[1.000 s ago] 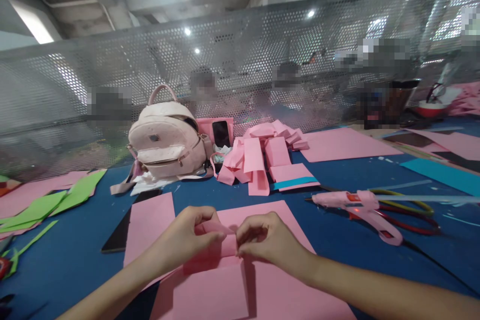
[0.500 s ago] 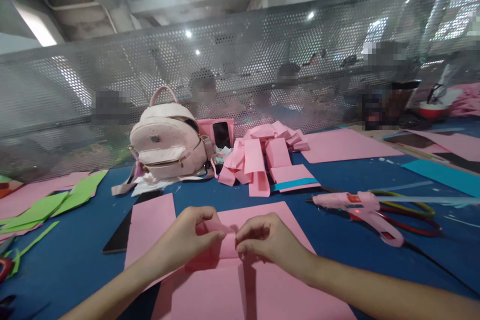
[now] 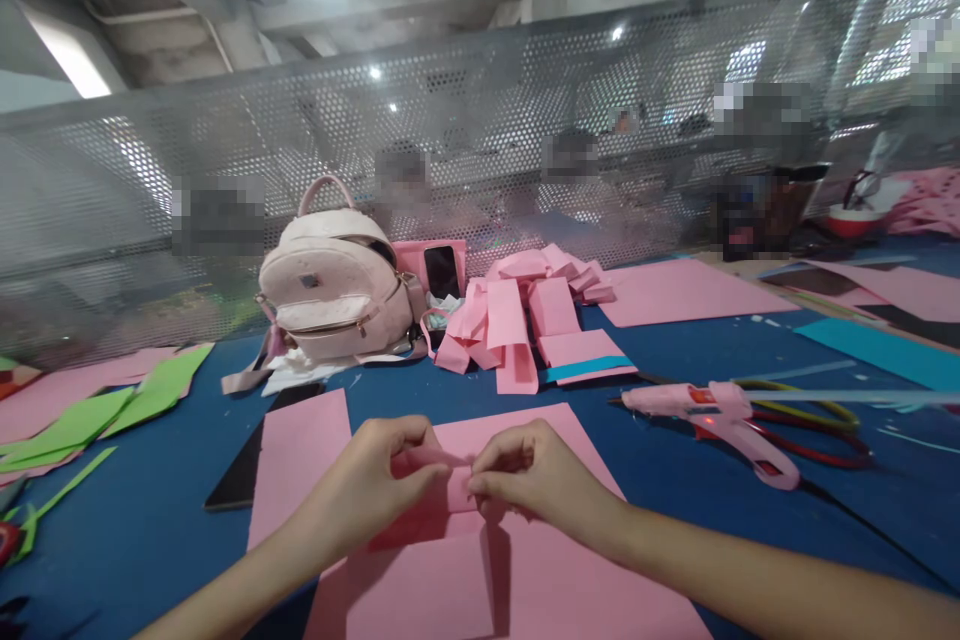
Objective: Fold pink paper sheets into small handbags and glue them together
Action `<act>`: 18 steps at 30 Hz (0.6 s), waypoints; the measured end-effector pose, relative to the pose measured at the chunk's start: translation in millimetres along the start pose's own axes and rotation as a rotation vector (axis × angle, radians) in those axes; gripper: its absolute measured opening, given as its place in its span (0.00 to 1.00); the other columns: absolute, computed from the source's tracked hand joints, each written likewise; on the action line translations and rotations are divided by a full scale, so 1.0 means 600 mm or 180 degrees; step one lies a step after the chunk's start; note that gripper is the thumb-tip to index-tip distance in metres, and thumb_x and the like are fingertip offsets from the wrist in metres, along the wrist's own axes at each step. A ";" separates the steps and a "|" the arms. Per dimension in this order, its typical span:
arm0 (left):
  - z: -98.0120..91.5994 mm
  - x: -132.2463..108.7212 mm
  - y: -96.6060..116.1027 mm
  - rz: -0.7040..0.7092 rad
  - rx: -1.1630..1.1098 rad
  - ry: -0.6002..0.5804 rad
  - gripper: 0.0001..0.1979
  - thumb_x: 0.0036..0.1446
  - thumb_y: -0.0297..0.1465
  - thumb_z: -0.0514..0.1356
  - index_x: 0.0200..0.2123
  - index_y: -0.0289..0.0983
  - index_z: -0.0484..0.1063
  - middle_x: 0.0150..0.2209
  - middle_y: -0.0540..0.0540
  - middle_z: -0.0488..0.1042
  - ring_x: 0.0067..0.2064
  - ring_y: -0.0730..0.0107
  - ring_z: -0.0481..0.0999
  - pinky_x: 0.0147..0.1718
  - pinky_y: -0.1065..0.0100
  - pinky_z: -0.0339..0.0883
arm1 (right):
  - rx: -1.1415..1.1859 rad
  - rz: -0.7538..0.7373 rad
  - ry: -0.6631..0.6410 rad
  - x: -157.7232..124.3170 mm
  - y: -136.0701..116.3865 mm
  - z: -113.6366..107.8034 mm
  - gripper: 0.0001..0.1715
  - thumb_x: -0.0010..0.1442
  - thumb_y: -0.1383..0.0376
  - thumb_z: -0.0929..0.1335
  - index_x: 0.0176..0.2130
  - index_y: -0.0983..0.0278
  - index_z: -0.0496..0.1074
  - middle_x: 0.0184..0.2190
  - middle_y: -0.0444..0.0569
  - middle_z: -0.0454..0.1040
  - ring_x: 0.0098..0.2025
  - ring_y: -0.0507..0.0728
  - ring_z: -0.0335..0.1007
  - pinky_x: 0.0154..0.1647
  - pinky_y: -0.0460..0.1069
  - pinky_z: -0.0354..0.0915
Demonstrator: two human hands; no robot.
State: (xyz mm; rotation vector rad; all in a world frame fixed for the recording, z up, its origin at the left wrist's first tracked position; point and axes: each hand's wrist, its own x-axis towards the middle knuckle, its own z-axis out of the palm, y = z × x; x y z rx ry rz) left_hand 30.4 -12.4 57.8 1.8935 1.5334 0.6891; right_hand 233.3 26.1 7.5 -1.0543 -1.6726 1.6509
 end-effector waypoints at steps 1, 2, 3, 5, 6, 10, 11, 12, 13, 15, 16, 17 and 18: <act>0.000 -0.001 0.001 0.0017 0.0012 0.0015 0.08 0.52 0.31 0.58 0.22 0.39 0.68 0.23 0.53 0.71 0.29 0.69 0.67 0.28 0.69 0.54 | 0.0029 0.0017 0.0019 0.000 0.000 0.001 0.13 0.48 0.58 0.76 0.25 0.67 0.77 0.17 0.46 0.75 0.16 0.47 0.59 0.17 0.43 0.51; 0.001 -0.002 0.002 0.0034 -0.0001 0.0027 0.07 0.52 0.30 0.58 0.22 0.39 0.68 0.23 0.53 0.71 0.28 0.70 0.67 0.28 0.69 0.54 | 0.0067 0.0028 0.0042 0.001 0.001 0.003 0.14 0.47 0.58 0.76 0.25 0.67 0.76 0.17 0.45 0.74 0.16 0.47 0.58 0.17 0.43 0.51; 0.001 -0.003 0.003 0.0053 -0.0029 0.0035 0.07 0.52 0.29 0.57 0.23 0.39 0.68 0.23 0.53 0.72 0.28 0.70 0.68 0.27 0.70 0.54 | 0.0106 0.0023 0.0064 0.001 0.001 0.004 0.14 0.46 0.58 0.77 0.25 0.66 0.74 0.16 0.44 0.73 0.16 0.47 0.58 0.17 0.43 0.51; 0.003 -0.004 0.004 0.0094 -0.0073 0.0056 0.06 0.52 0.28 0.57 0.24 0.39 0.69 0.24 0.53 0.74 0.28 0.70 0.69 0.27 0.70 0.54 | 0.0143 -0.0050 0.0090 0.001 0.002 0.008 0.14 0.45 0.59 0.77 0.25 0.65 0.72 0.17 0.42 0.72 0.18 0.48 0.61 0.19 0.43 0.53; 0.004 -0.005 0.003 0.0118 -0.0067 0.0069 0.06 0.52 0.27 0.57 0.24 0.39 0.70 0.24 0.53 0.75 0.28 0.70 0.69 0.27 0.70 0.54 | 0.0140 -0.0103 0.0087 0.001 0.002 0.010 0.14 0.45 0.60 0.77 0.25 0.65 0.72 0.17 0.42 0.71 0.19 0.49 0.62 0.20 0.44 0.54; 0.009 -0.009 0.004 0.0127 0.0035 0.0093 0.05 0.52 0.28 0.57 0.25 0.39 0.70 0.25 0.52 0.76 0.28 0.69 0.69 0.27 0.70 0.54 | 0.0142 -0.0173 0.0012 -0.003 0.000 0.014 0.14 0.48 0.61 0.76 0.25 0.65 0.70 0.16 0.40 0.68 0.19 0.48 0.58 0.20 0.43 0.51; 0.009 -0.010 0.004 0.0112 0.0036 0.0084 0.05 0.52 0.28 0.58 0.25 0.39 0.71 0.25 0.52 0.76 0.28 0.69 0.69 0.28 0.70 0.54 | 0.0140 -0.0152 -0.0002 -0.004 0.001 0.014 0.15 0.48 0.60 0.76 0.25 0.65 0.70 0.15 0.39 0.66 0.18 0.47 0.56 0.19 0.43 0.49; 0.009 -0.010 0.005 0.0100 0.0019 0.0075 0.05 0.52 0.28 0.58 0.25 0.39 0.71 0.25 0.52 0.76 0.28 0.69 0.70 0.28 0.70 0.54 | 0.0126 -0.0135 -0.0013 -0.004 0.002 0.013 0.15 0.49 0.59 0.76 0.25 0.65 0.70 0.15 0.39 0.66 0.18 0.46 0.54 0.18 0.43 0.48; 0.008 -0.010 0.006 0.0098 -0.0010 0.0058 0.05 0.52 0.28 0.57 0.25 0.39 0.71 0.25 0.52 0.76 0.29 0.69 0.70 0.28 0.70 0.54 | 0.0102 -0.0144 -0.0009 -0.004 0.003 0.012 0.15 0.50 0.59 0.76 0.26 0.65 0.71 0.16 0.39 0.66 0.18 0.46 0.54 0.18 0.43 0.48; 0.003 -0.007 0.008 0.0104 -0.0060 0.0034 0.06 0.52 0.28 0.57 0.25 0.39 0.71 0.26 0.53 0.75 0.29 0.70 0.69 0.29 0.70 0.54 | 0.0086 -0.0215 -0.0022 -0.003 0.004 0.008 0.16 0.49 0.58 0.76 0.30 0.66 0.73 0.21 0.41 0.70 0.21 0.47 0.58 0.21 0.43 0.53; -0.001 -0.005 0.009 0.0101 -0.0070 0.0026 0.06 0.52 0.29 0.57 0.25 0.39 0.71 0.26 0.53 0.74 0.29 0.70 0.68 0.29 0.70 0.54 | 0.0114 -0.0257 -0.0032 -0.003 0.004 0.006 0.17 0.48 0.57 0.77 0.33 0.66 0.74 0.25 0.43 0.71 0.23 0.48 0.62 0.24 0.43 0.57; -0.005 -0.003 0.009 0.0090 -0.0065 0.0019 0.06 0.52 0.29 0.57 0.24 0.38 0.71 0.25 0.53 0.73 0.29 0.70 0.67 0.29 0.70 0.53 | 0.0152 -0.0288 -0.0040 -0.002 0.004 0.004 0.20 0.46 0.57 0.78 0.37 0.65 0.75 0.28 0.44 0.72 0.26 0.49 0.64 0.27 0.44 0.61; -0.010 0.000 0.009 0.0078 -0.0056 0.0012 0.07 0.52 0.29 0.56 0.24 0.38 0.70 0.24 0.53 0.70 0.29 0.71 0.66 0.28 0.70 0.52 | 0.0177 -0.0312 -0.0037 -0.001 0.002 0.003 0.23 0.46 0.57 0.78 0.39 0.65 0.74 0.31 0.44 0.72 0.28 0.50 0.66 0.30 0.45 0.63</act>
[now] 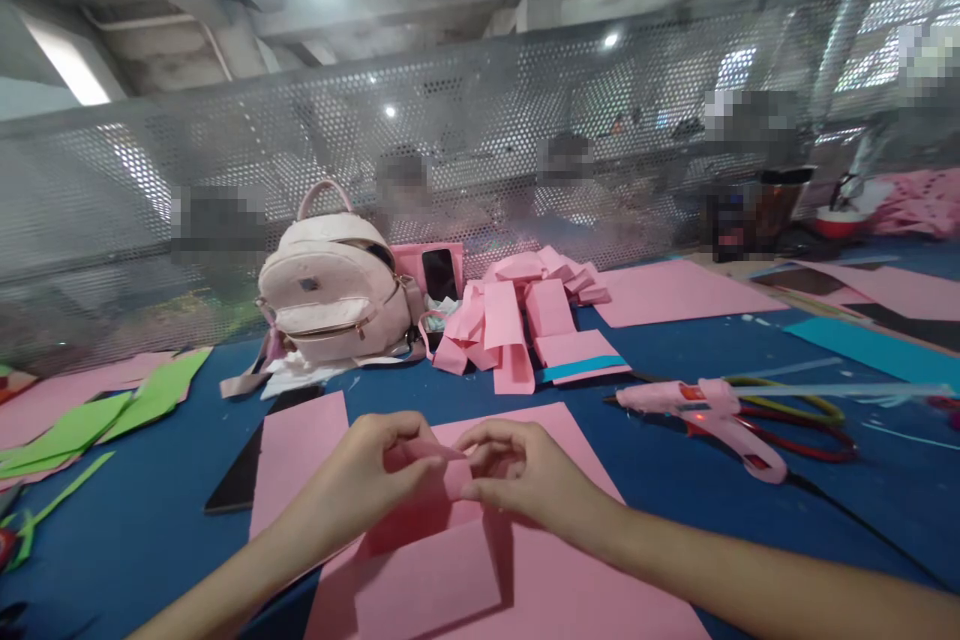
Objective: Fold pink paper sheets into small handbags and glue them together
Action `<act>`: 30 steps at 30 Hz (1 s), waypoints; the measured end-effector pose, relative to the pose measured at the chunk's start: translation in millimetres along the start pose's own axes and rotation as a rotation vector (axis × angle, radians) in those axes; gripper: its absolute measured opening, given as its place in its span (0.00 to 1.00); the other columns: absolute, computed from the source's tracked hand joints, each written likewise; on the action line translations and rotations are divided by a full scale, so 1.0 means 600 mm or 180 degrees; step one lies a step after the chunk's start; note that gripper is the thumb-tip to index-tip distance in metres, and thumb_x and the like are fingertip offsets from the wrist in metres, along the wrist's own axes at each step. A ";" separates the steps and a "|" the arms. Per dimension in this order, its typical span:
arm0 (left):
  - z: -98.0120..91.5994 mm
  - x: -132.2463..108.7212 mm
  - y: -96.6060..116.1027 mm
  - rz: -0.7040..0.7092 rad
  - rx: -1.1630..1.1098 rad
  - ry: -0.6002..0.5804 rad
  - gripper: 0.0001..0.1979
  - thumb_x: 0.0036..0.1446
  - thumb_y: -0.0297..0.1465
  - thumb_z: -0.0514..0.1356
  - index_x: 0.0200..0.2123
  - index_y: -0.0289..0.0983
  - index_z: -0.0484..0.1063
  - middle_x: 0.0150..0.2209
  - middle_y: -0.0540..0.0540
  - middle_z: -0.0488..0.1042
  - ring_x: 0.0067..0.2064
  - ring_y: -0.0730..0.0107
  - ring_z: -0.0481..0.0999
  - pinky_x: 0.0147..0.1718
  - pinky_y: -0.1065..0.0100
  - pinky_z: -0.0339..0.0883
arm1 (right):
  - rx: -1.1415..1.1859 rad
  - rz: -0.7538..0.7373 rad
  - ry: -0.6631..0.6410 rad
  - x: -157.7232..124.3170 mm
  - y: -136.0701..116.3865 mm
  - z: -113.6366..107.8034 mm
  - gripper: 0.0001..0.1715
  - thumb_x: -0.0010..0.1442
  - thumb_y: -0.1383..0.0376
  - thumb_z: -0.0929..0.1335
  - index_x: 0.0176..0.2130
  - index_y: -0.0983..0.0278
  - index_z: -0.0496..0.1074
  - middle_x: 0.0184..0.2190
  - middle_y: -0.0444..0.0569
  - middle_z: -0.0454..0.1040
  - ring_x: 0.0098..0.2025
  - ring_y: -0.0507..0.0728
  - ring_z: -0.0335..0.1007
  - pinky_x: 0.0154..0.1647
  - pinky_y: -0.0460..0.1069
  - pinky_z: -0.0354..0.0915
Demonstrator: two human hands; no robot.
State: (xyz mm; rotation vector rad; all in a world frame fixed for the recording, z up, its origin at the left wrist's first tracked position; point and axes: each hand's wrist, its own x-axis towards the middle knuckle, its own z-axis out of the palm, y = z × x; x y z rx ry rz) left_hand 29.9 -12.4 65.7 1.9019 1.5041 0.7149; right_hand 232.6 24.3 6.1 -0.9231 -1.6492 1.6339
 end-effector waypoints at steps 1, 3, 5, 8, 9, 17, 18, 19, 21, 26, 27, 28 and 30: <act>-0.005 0.003 -0.001 -0.0003 0.0008 -0.0020 0.07 0.52 0.30 0.56 0.23 0.37 0.69 0.23 0.54 0.67 0.29 0.71 0.63 0.28 0.69 0.51 | -0.0006 -0.0030 0.0009 0.001 -0.001 -0.001 0.23 0.46 0.57 0.78 0.40 0.64 0.74 0.32 0.45 0.72 0.30 0.51 0.67 0.32 0.46 0.65; -0.014 0.009 -0.003 -0.0006 -0.0033 -0.0089 0.09 0.51 0.29 0.56 0.20 0.37 0.64 0.21 0.56 0.59 0.28 0.73 0.59 0.27 0.69 0.48 | -0.0143 -0.0125 0.0030 0.001 -0.004 -0.002 0.19 0.49 0.57 0.76 0.37 0.64 0.74 0.32 0.45 0.71 0.32 0.52 0.67 0.33 0.46 0.65; -0.021 0.014 -0.006 -0.0021 -0.0148 -0.0183 0.10 0.51 0.29 0.55 0.19 0.37 0.61 0.21 0.56 0.54 0.27 0.74 0.55 0.26 0.69 0.46 | -0.0322 -0.0217 0.0023 0.002 -0.004 -0.001 0.14 0.52 0.58 0.75 0.32 0.64 0.73 0.30 0.44 0.71 0.32 0.53 0.66 0.34 0.46 0.63; -0.027 0.019 -0.009 -0.0027 -0.0326 -0.0332 0.11 0.52 0.31 0.53 0.20 0.37 0.62 0.21 0.56 0.55 0.26 0.75 0.55 0.26 0.69 0.46 | -0.0460 -0.0223 0.0022 0.003 0.002 -0.001 0.13 0.53 0.59 0.73 0.28 0.65 0.71 0.26 0.43 0.69 0.29 0.52 0.64 0.31 0.46 0.61; -0.027 0.020 -0.010 -0.0010 -0.0362 -0.0372 0.11 0.53 0.31 0.53 0.20 0.36 0.63 0.21 0.55 0.57 0.26 0.74 0.56 0.26 0.69 0.47 | -0.0490 -0.0223 0.0039 0.003 0.005 -0.002 0.13 0.53 0.59 0.73 0.27 0.65 0.70 0.25 0.43 0.68 0.28 0.51 0.63 0.31 0.46 0.60; -0.021 0.024 -0.010 0.0249 -0.0271 0.0016 0.06 0.49 0.26 0.58 0.30 0.36 0.74 0.32 0.50 0.75 0.36 0.68 0.71 0.35 0.71 0.59 | -0.0555 -0.0264 0.0086 0.003 0.008 -0.005 0.14 0.56 0.59 0.72 0.26 0.65 0.69 0.24 0.42 0.67 0.27 0.51 0.59 0.28 0.46 0.55; -0.020 0.025 -0.012 0.0226 -0.0257 0.0064 0.03 0.49 0.26 0.58 0.29 0.36 0.73 0.31 0.51 0.73 0.35 0.69 0.70 0.34 0.71 0.58 | -0.0564 -0.0262 0.0090 0.003 0.008 -0.005 0.14 0.56 0.59 0.72 0.26 0.65 0.69 0.24 0.42 0.66 0.27 0.50 0.59 0.28 0.46 0.54; -0.020 0.025 -0.013 0.0181 -0.0260 0.0063 0.01 0.48 0.27 0.59 0.28 0.36 0.71 0.29 0.52 0.71 0.34 0.70 0.69 0.32 0.71 0.57 | -0.0578 -0.0270 0.0098 0.002 0.007 -0.004 0.14 0.56 0.60 0.72 0.26 0.65 0.69 0.24 0.42 0.66 0.26 0.50 0.58 0.27 0.46 0.54; -0.019 0.025 -0.013 0.0098 -0.0279 -0.0034 0.02 0.48 0.27 0.60 0.26 0.37 0.68 0.26 0.54 0.67 0.31 0.72 0.66 0.29 0.72 0.55 | -0.0649 -0.0317 0.0137 0.000 0.008 -0.005 0.13 0.57 0.59 0.71 0.26 0.65 0.69 0.24 0.42 0.67 0.26 0.50 0.58 0.27 0.46 0.54; -0.012 0.014 -0.008 0.0040 -0.0620 -0.0290 0.03 0.47 0.25 0.58 0.28 0.36 0.70 0.26 0.51 0.73 0.30 0.71 0.70 0.29 0.72 0.57 | -0.1010 -0.0570 0.0440 -0.001 0.010 -0.015 0.10 0.57 0.61 0.71 0.28 0.64 0.71 0.26 0.43 0.70 0.28 0.52 0.61 0.28 0.46 0.56; -0.009 0.012 -0.007 0.0040 -0.0708 -0.0288 0.03 0.47 0.25 0.58 0.29 0.37 0.70 0.27 0.50 0.75 0.31 0.70 0.72 0.30 0.72 0.59 | -0.1055 -0.0619 0.0484 -0.001 0.010 -0.017 0.09 0.58 0.62 0.70 0.28 0.64 0.72 0.26 0.44 0.71 0.28 0.52 0.63 0.29 0.46 0.57; -0.007 0.010 -0.007 0.0053 -0.0762 -0.0254 0.04 0.48 0.25 0.58 0.29 0.37 0.70 0.28 0.49 0.76 0.32 0.68 0.73 0.30 0.72 0.60 | -0.1081 -0.0664 0.0507 -0.001 0.009 -0.019 0.08 0.57 0.62 0.70 0.28 0.64 0.72 0.26 0.44 0.72 0.29 0.52 0.64 0.29 0.46 0.58; -0.001 0.008 -0.007 0.0109 -0.0775 -0.0146 0.04 0.48 0.25 0.57 0.29 0.36 0.71 0.29 0.49 0.77 0.32 0.68 0.74 0.30 0.73 0.60 | -0.1075 -0.0712 0.0545 -0.001 0.008 -0.022 0.06 0.57 0.64 0.71 0.30 0.64 0.73 0.28 0.44 0.74 0.30 0.52 0.66 0.30 0.46 0.59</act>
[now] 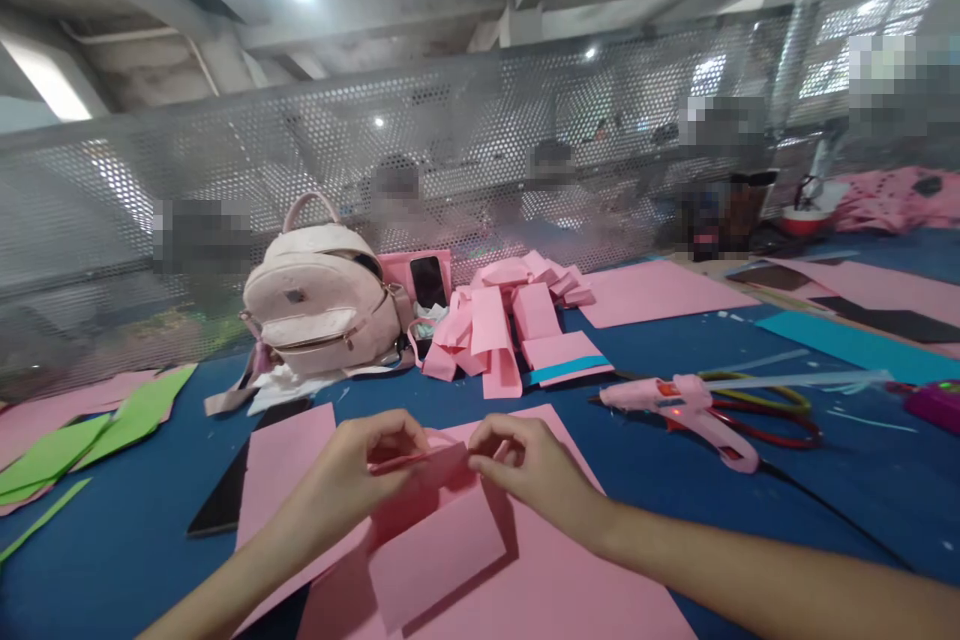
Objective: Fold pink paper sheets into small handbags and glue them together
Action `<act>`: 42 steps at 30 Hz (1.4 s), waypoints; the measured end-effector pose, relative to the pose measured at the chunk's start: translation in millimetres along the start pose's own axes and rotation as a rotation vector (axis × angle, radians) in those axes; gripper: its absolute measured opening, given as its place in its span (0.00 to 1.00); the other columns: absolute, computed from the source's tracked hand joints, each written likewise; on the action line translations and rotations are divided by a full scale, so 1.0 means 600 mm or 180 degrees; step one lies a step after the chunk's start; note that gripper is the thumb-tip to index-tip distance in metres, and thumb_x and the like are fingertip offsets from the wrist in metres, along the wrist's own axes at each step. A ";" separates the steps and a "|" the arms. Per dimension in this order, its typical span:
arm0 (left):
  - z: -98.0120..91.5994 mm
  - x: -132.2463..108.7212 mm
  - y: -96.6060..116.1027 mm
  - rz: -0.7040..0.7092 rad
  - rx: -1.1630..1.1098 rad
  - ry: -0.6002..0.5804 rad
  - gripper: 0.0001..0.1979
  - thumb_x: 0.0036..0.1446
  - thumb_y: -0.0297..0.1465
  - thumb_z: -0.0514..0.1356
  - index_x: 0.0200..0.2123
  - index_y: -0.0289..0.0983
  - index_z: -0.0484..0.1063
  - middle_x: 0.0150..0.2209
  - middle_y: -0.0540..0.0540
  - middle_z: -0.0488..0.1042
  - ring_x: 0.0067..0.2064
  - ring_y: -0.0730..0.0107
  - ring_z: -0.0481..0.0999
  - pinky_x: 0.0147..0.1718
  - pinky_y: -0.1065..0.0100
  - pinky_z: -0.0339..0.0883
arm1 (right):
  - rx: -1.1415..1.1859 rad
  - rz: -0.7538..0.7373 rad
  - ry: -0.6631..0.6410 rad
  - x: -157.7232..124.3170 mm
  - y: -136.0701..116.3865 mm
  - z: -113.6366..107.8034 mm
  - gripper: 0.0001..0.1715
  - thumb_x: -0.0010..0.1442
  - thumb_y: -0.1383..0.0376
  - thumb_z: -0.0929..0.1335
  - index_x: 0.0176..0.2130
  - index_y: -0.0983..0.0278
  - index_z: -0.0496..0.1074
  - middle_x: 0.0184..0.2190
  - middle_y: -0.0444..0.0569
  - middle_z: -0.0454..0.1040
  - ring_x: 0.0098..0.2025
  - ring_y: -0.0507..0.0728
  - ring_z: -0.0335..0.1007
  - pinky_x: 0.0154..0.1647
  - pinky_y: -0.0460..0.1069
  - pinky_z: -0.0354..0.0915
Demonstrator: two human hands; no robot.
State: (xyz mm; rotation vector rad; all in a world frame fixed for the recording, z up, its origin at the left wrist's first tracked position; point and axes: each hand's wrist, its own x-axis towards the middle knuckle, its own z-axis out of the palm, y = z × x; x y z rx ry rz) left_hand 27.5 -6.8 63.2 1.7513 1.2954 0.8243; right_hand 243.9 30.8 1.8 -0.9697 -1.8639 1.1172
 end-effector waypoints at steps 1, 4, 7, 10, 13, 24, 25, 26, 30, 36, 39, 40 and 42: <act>0.002 0.000 -0.001 0.0023 0.0004 0.0033 0.05 0.48 0.24 0.57 0.29 0.36 0.72 0.29 0.49 0.78 0.32 0.68 0.74 0.29 0.73 0.60 | 0.0013 -0.0003 0.0024 0.000 -0.001 -0.001 0.05 0.56 0.64 0.71 0.30 0.63 0.73 0.29 0.44 0.75 0.30 0.52 0.66 0.31 0.46 0.60; 0.004 0.002 -0.003 0.0050 0.0144 0.0124 0.08 0.47 0.23 0.55 0.28 0.36 0.73 0.27 0.51 0.76 0.30 0.70 0.71 0.29 0.73 0.58 | 0.0056 -0.0036 0.0067 0.001 -0.004 -0.004 0.06 0.54 0.63 0.73 0.31 0.63 0.74 0.30 0.44 0.75 0.29 0.51 0.66 0.30 0.45 0.61; 0.002 0.005 -0.004 0.0062 0.0411 0.0211 0.06 0.48 0.25 0.55 0.26 0.36 0.71 0.25 0.52 0.71 0.30 0.71 0.67 0.30 0.72 0.56 | 0.0097 -0.0079 0.0029 0.001 -0.007 -0.006 0.08 0.54 0.61 0.74 0.30 0.63 0.74 0.29 0.44 0.75 0.29 0.52 0.67 0.31 0.45 0.62; -0.002 0.010 -0.005 0.0056 0.0610 0.0218 0.07 0.52 0.30 0.57 0.24 0.36 0.70 0.25 0.52 0.68 0.31 0.70 0.65 0.31 0.71 0.54 | 0.0165 -0.0018 -0.0030 0.001 -0.009 -0.008 0.10 0.54 0.60 0.74 0.28 0.63 0.75 0.28 0.45 0.75 0.29 0.52 0.67 0.31 0.46 0.62; -0.006 0.015 -0.006 0.0031 0.0665 0.0230 0.09 0.52 0.33 0.58 0.23 0.36 0.68 0.24 0.52 0.66 0.31 0.69 0.64 0.32 0.71 0.54 | 0.0239 0.0076 -0.0096 0.001 -0.009 -0.008 0.11 0.54 0.59 0.73 0.28 0.64 0.76 0.27 0.46 0.75 0.27 0.52 0.66 0.28 0.46 0.61; -0.006 0.025 -0.016 -0.0033 0.0367 0.0105 0.11 0.53 0.35 0.61 0.24 0.35 0.71 0.24 0.52 0.65 0.31 0.70 0.63 0.31 0.72 0.56 | 0.0783 0.0410 -0.0368 0.003 0.002 -0.009 0.08 0.53 0.62 0.74 0.27 0.65 0.76 0.22 0.42 0.70 0.24 0.50 0.62 0.23 0.44 0.57; -0.007 0.026 -0.016 -0.0046 0.0346 0.0082 0.11 0.53 0.36 0.61 0.24 0.34 0.73 0.24 0.52 0.66 0.31 0.70 0.64 0.31 0.72 0.56 | 0.0807 0.0460 -0.0375 0.004 0.004 -0.009 0.08 0.52 0.63 0.74 0.27 0.65 0.76 0.22 0.43 0.70 0.24 0.50 0.62 0.23 0.43 0.57; -0.007 0.027 -0.017 -0.0055 0.0325 0.0063 0.11 0.54 0.36 0.61 0.25 0.34 0.73 0.24 0.52 0.67 0.31 0.69 0.64 0.31 0.72 0.56 | 0.0821 0.0497 -0.0375 0.005 0.007 -0.009 0.07 0.52 0.63 0.74 0.27 0.65 0.77 0.22 0.43 0.71 0.24 0.50 0.62 0.23 0.43 0.57; -0.009 0.028 -0.020 -0.0093 0.0223 0.0010 0.11 0.54 0.36 0.62 0.25 0.34 0.75 0.24 0.51 0.68 0.30 0.69 0.66 0.30 0.72 0.57 | 0.0863 0.0539 -0.0421 0.009 0.012 -0.009 0.07 0.52 0.63 0.74 0.27 0.65 0.78 0.22 0.43 0.72 0.25 0.50 0.63 0.23 0.43 0.56; -0.009 0.027 -0.022 -0.0130 0.0210 -0.0055 0.08 0.53 0.31 0.61 0.25 0.33 0.75 0.24 0.51 0.68 0.30 0.71 0.65 0.30 0.72 0.56 | 0.0919 0.0574 -0.0459 0.009 0.009 -0.008 0.06 0.52 0.65 0.73 0.25 0.65 0.77 0.22 0.42 0.71 0.25 0.50 0.62 0.23 0.43 0.56; -0.006 0.023 -0.016 -0.0141 0.0343 0.0003 0.08 0.53 0.32 0.61 0.26 0.33 0.76 0.25 0.50 0.72 0.31 0.69 0.68 0.32 0.71 0.58 | 0.0845 0.0547 -0.0439 0.009 0.004 -0.007 0.08 0.53 0.63 0.73 0.26 0.65 0.77 0.21 0.44 0.72 0.26 0.51 0.65 0.24 0.44 0.58; -0.005 0.021 -0.014 -0.0149 0.0401 0.0052 0.08 0.53 0.32 0.60 0.26 0.34 0.76 0.25 0.50 0.73 0.31 0.68 0.69 0.32 0.71 0.59 | 0.0801 0.0526 -0.0427 0.009 0.002 -0.007 0.09 0.54 0.62 0.73 0.26 0.65 0.77 0.21 0.44 0.73 0.26 0.52 0.66 0.24 0.44 0.58; -0.002 0.015 -0.009 -0.0130 0.0513 0.0161 0.08 0.54 0.31 0.60 0.27 0.35 0.77 0.26 0.50 0.75 0.32 0.68 0.70 0.33 0.71 0.60 | 0.0728 0.0481 -0.0383 0.008 0.000 -0.006 0.10 0.55 0.61 0.73 0.26 0.64 0.77 0.22 0.44 0.73 0.26 0.52 0.66 0.25 0.44 0.59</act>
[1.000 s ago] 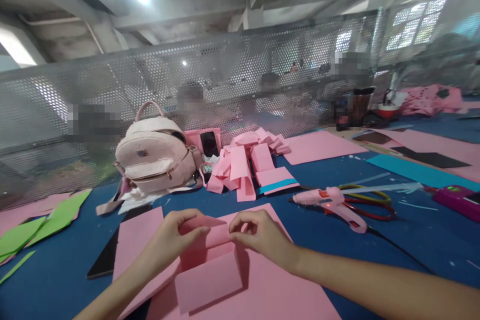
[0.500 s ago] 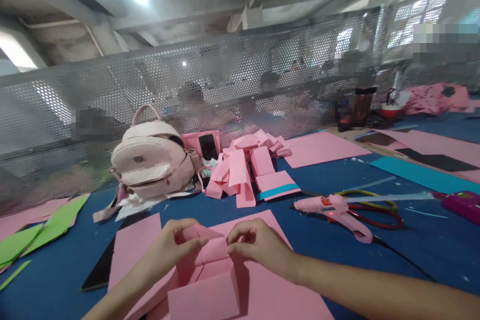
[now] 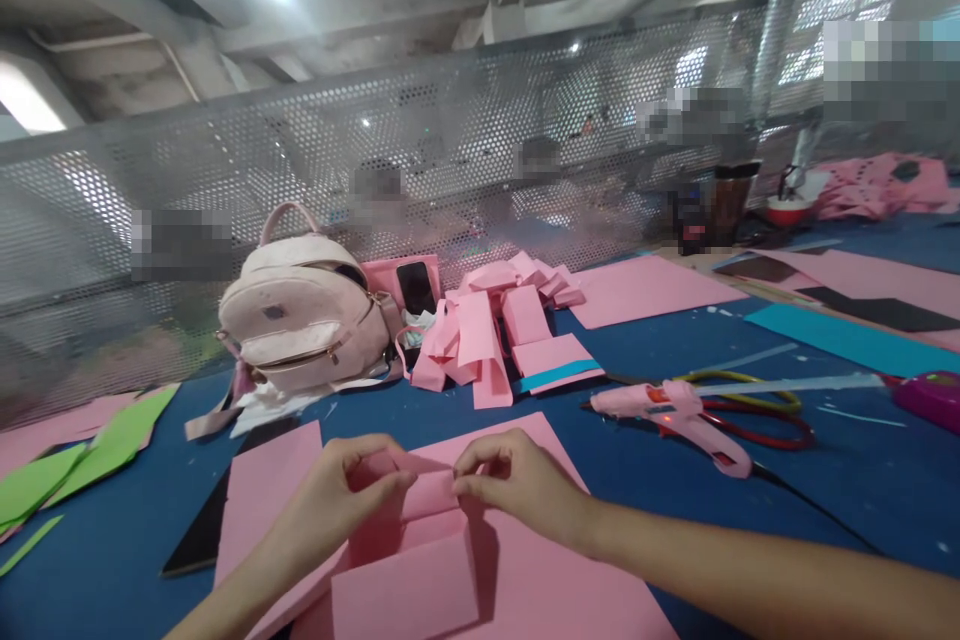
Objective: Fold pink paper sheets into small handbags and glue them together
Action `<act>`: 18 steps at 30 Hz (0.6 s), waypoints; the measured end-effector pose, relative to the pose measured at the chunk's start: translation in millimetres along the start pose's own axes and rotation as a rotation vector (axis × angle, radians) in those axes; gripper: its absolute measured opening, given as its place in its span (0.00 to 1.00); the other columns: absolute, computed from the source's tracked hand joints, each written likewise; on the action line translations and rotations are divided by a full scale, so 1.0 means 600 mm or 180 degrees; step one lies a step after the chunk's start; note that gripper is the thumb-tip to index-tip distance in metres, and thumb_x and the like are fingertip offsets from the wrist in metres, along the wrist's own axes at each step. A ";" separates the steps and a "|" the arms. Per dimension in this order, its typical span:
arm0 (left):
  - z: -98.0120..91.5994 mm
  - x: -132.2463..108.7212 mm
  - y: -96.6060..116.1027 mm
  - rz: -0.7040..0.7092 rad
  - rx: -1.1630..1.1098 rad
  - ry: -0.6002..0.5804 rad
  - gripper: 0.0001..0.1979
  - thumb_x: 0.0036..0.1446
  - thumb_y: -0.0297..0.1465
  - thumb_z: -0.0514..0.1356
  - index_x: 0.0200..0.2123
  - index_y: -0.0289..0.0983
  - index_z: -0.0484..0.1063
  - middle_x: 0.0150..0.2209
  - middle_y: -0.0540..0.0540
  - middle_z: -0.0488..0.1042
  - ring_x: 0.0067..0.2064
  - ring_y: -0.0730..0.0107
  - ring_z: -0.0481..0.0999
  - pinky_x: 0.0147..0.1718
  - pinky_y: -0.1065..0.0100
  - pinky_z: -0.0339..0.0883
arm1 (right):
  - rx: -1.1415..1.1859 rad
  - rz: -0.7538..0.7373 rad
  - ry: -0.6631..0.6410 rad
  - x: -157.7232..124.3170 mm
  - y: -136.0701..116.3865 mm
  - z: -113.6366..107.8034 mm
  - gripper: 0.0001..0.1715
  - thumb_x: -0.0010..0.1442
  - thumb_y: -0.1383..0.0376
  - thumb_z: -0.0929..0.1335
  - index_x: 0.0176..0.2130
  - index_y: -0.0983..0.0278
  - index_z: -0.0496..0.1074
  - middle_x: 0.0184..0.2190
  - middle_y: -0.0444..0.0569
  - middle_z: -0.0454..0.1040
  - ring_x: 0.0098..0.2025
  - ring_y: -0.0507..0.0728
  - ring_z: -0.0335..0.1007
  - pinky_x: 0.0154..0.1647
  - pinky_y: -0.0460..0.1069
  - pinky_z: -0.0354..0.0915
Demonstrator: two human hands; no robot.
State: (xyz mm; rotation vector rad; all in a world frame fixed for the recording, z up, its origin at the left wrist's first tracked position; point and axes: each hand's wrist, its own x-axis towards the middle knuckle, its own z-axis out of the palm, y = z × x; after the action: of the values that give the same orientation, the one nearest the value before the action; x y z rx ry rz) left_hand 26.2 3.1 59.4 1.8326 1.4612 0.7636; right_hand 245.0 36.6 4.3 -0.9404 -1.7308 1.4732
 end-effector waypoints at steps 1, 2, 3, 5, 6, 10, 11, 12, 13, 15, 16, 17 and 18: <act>0.001 -0.003 0.002 0.0028 0.0054 0.0048 0.08 0.55 0.30 0.59 0.28 0.36 0.77 0.26 0.50 0.76 0.32 0.68 0.71 0.32 0.71 0.60 | -0.0008 -0.0037 0.0029 0.000 -0.001 0.000 0.10 0.55 0.60 0.73 0.27 0.64 0.77 0.22 0.44 0.74 0.26 0.52 0.67 0.25 0.45 0.60; 0.003 -0.006 0.003 0.0074 0.0100 0.0085 0.08 0.56 0.30 0.59 0.29 0.37 0.78 0.27 0.50 0.77 0.32 0.68 0.72 0.32 0.72 0.61 | -0.0010 -0.0082 0.0071 0.000 -0.001 0.001 0.11 0.55 0.59 0.73 0.27 0.64 0.78 0.23 0.45 0.74 0.26 0.52 0.67 0.26 0.45 0.60; 0.004 -0.009 0.003 0.0128 0.0134 0.0106 0.09 0.56 0.29 0.58 0.30 0.38 0.79 0.28 0.50 0.78 0.32 0.68 0.73 0.32 0.72 0.61 | -0.0021 -0.0127 0.0119 0.000 -0.001 0.001 0.11 0.54 0.58 0.73 0.28 0.64 0.78 0.24 0.45 0.75 0.26 0.52 0.67 0.27 0.45 0.61; 0.008 -0.014 0.002 0.0273 0.0160 0.0117 0.10 0.56 0.26 0.56 0.32 0.39 0.79 0.30 0.50 0.80 0.33 0.68 0.76 0.32 0.73 0.63 | -0.0096 -0.0202 0.0220 0.000 -0.002 0.001 0.11 0.53 0.58 0.74 0.29 0.64 0.79 0.25 0.45 0.75 0.27 0.52 0.67 0.28 0.46 0.62; 0.011 -0.016 0.000 0.0376 0.0166 0.0125 0.11 0.55 0.24 0.56 0.33 0.39 0.79 0.31 0.50 0.81 0.33 0.68 0.77 0.33 0.73 0.64 | -0.0151 -0.0233 0.0265 0.000 -0.003 0.001 0.09 0.52 0.60 0.74 0.29 0.64 0.79 0.24 0.45 0.75 0.27 0.52 0.67 0.28 0.46 0.62; 0.019 -0.023 -0.005 0.0764 0.0352 0.0204 0.17 0.50 0.18 0.53 0.35 0.40 0.79 0.35 0.51 0.82 0.36 0.69 0.80 0.35 0.74 0.67 | -0.0165 -0.0310 0.0346 -0.001 -0.005 0.004 0.05 0.50 0.66 0.71 0.29 0.64 0.80 0.26 0.46 0.77 0.27 0.52 0.67 0.28 0.46 0.61; 0.020 -0.024 -0.005 0.0834 0.0427 0.0234 0.18 0.50 0.18 0.53 0.36 0.41 0.79 0.35 0.51 0.82 0.36 0.69 0.80 0.36 0.74 0.67 | -0.0134 -0.0317 0.0353 -0.001 -0.005 0.005 0.06 0.50 0.67 0.70 0.28 0.64 0.80 0.26 0.46 0.77 0.27 0.52 0.67 0.28 0.45 0.61; 0.022 -0.024 -0.005 0.0893 0.0504 0.0256 0.19 0.51 0.18 0.53 0.36 0.41 0.79 0.36 0.51 0.82 0.37 0.68 0.80 0.35 0.73 0.67 | -0.0112 -0.0316 0.0362 -0.001 -0.005 0.006 0.06 0.49 0.68 0.70 0.28 0.64 0.80 0.26 0.46 0.77 0.27 0.52 0.67 0.28 0.45 0.61; 0.023 -0.025 -0.005 0.0950 0.0590 0.0282 0.19 0.51 0.18 0.53 0.37 0.42 0.79 0.36 0.51 0.82 0.37 0.68 0.80 0.35 0.73 0.67 | -0.0101 -0.0313 0.0375 -0.002 -0.004 0.007 0.07 0.48 0.69 0.69 0.27 0.64 0.79 0.25 0.45 0.76 0.27 0.52 0.66 0.28 0.45 0.60; 0.025 -0.026 -0.007 0.1051 0.0781 0.0343 0.19 0.52 0.18 0.53 0.37 0.43 0.79 0.36 0.51 0.82 0.37 0.67 0.80 0.34 0.73 0.67 | -0.0095 -0.0312 0.0396 -0.002 -0.004 0.008 0.08 0.47 0.71 0.68 0.26 0.64 0.79 0.24 0.45 0.75 0.26 0.52 0.65 0.27 0.45 0.59; 0.025 -0.027 -0.007 0.1094 0.0867 0.0366 0.19 0.52 0.18 0.53 0.38 0.43 0.79 0.36 0.51 0.83 0.37 0.67 0.80 0.33 0.72 0.67 | -0.0092 -0.0317 0.0411 -0.002 -0.004 0.009 0.09 0.46 0.71 0.67 0.25 0.64 0.79 0.23 0.44 0.75 0.26 0.51 0.64 0.27 0.45 0.59; 0.026 -0.027 -0.008 0.1134 0.0938 0.0381 0.20 0.52 0.17 0.53 0.38 0.43 0.79 0.36 0.51 0.83 0.37 0.67 0.80 0.33 0.72 0.67 | -0.0088 -0.0324 0.0425 -0.002 -0.003 0.009 0.09 0.45 0.72 0.67 0.24 0.64 0.78 0.23 0.44 0.75 0.26 0.51 0.64 0.27 0.45 0.58; 0.027 -0.028 -0.009 0.1167 0.0988 0.0393 0.20 0.51 0.17 0.53 0.39 0.43 0.78 0.36 0.51 0.83 0.37 0.67 0.80 0.34 0.72 0.67 | -0.0085 -0.0330 0.0442 -0.002 -0.003 0.009 0.10 0.45 0.72 0.66 0.24 0.64 0.78 0.23 0.44 0.74 0.26 0.51 0.64 0.27 0.45 0.58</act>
State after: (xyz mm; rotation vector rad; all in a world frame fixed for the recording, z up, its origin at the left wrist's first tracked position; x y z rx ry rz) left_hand 32.1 -14.7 44.6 2.3707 1.3968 0.8746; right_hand 240.7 32.7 5.6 -0.9298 -1.6762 1.2909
